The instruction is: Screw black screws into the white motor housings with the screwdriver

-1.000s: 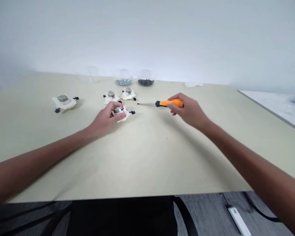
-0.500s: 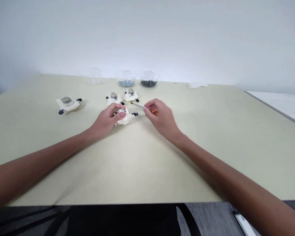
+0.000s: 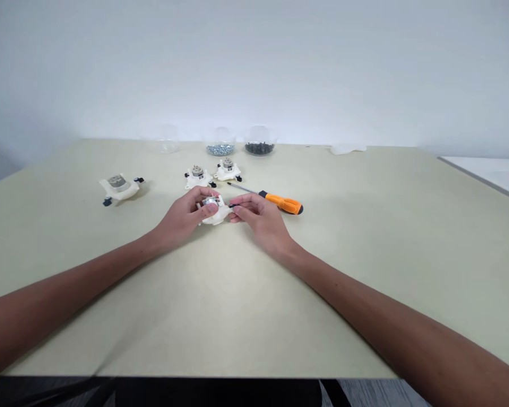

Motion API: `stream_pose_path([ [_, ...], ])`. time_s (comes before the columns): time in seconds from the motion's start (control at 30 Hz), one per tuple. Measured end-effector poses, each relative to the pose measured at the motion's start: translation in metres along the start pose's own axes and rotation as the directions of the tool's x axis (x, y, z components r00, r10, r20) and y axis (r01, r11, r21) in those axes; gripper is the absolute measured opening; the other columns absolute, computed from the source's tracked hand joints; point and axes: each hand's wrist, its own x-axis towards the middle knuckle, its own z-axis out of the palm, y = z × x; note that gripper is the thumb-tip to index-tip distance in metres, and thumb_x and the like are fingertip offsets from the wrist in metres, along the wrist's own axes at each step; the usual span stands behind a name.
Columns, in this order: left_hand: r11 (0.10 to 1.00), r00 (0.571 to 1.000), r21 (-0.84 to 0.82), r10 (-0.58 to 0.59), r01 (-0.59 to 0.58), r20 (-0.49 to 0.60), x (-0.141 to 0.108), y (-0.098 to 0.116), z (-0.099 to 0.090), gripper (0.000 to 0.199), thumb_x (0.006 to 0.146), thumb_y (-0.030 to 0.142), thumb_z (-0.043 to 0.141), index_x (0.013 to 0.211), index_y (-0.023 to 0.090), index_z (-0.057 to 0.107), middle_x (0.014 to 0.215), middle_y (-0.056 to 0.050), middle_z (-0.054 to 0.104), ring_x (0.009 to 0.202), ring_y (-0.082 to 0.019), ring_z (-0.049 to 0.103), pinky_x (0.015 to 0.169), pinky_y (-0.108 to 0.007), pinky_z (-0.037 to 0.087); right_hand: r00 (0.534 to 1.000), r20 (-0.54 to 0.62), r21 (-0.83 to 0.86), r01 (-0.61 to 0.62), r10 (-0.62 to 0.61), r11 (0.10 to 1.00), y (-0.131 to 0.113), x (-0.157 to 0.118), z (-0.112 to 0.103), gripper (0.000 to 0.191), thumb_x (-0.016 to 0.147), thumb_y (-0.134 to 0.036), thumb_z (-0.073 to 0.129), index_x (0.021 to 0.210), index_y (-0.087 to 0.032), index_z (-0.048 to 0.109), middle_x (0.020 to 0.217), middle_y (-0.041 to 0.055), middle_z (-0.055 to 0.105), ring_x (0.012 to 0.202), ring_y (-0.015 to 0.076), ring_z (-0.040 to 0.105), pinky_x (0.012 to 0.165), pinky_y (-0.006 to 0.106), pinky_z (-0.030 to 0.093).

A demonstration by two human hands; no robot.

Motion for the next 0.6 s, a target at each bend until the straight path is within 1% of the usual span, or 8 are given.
stream_pose_path([
  [0.23,1.0,1.0,-0.011,-0.001,0.001,0.0,0.0003,-0.0034,-0.0006,0.042,0.082,0.053,0.062,0.111,0.023,0.056,0.095,-0.003,0.063,0.078,-0.016,0.057,0.069,-0.028,0.044,1.0,0.025,0.071,0.005,-0.007,0.997,0.0057,0.0031,-0.0018,0.018,0.082,-0.027,0.064,0.097,-0.018,0.065,0.085,0.0033,0.068,0.082,0.0154,0.067,0.09,0.038,0.053],
  [0.4,1.0,0.999,0.001,0.01,-0.01,0.044,0.0009,-0.0023,-0.0017,0.044,0.085,0.055,0.056,0.117,0.025,0.054,0.104,-0.004,0.062,0.085,-0.017,0.057,0.074,-0.03,0.044,1.0,-0.008,0.068,0.022,-0.022,0.997,0.0044,0.0021,-0.001,0.019,0.082,-0.027,0.064,0.098,-0.016,0.064,0.085,0.004,0.068,0.082,0.0163,0.068,0.09,0.039,0.053],
  [0.5,0.999,0.997,0.038,0.03,-0.032,0.071,0.0008,-0.0012,-0.0019,0.047,0.084,0.053,0.059,0.121,0.026,0.05,0.112,-0.005,0.061,0.091,-0.019,0.058,0.078,-0.032,0.045,1.0,-0.011,0.02,0.02,-0.02,1.0,0.0016,0.0008,-0.0002,0.018,0.083,-0.026,0.061,0.099,-0.017,0.063,0.087,0.0037,0.068,0.083,0.0162,0.068,0.09,0.038,0.053],
  [0.53,0.997,0.996,0.057,0.047,-0.052,0.079,0.0008,-0.001,-0.0017,0.047,0.082,0.052,0.061,0.121,0.026,0.05,0.114,-0.005,0.061,0.094,-0.019,0.058,0.08,-0.032,0.045,1.0,-0.011,-0.02,0.017,-0.017,1.0,0.001,0.0007,-0.0002,0.017,0.084,-0.025,0.06,0.099,-0.018,0.063,0.087,0.0035,0.068,0.083,0.016,0.067,0.09,0.038,0.052],
  [0.6,0.989,0.991,0.103,0.092,-0.102,0.095,0.0009,-0.0006,-0.0007,0.049,0.078,0.048,0.067,0.119,0.026,0.05,0.119,-0.004,0.059,0.099,-0.021,0.057,0.082,-0.033,0.045,0.999,-0.013,-0.153,0.038,-0.04,0.988,0.0009,0.0012,-0.0012,0.016,0.085,-0.022,0.057,0.1,-0.019,0.063,0.091,0.0035,0.068,0.085,0.0157,0.066,0.09,0.037,0.051],
])
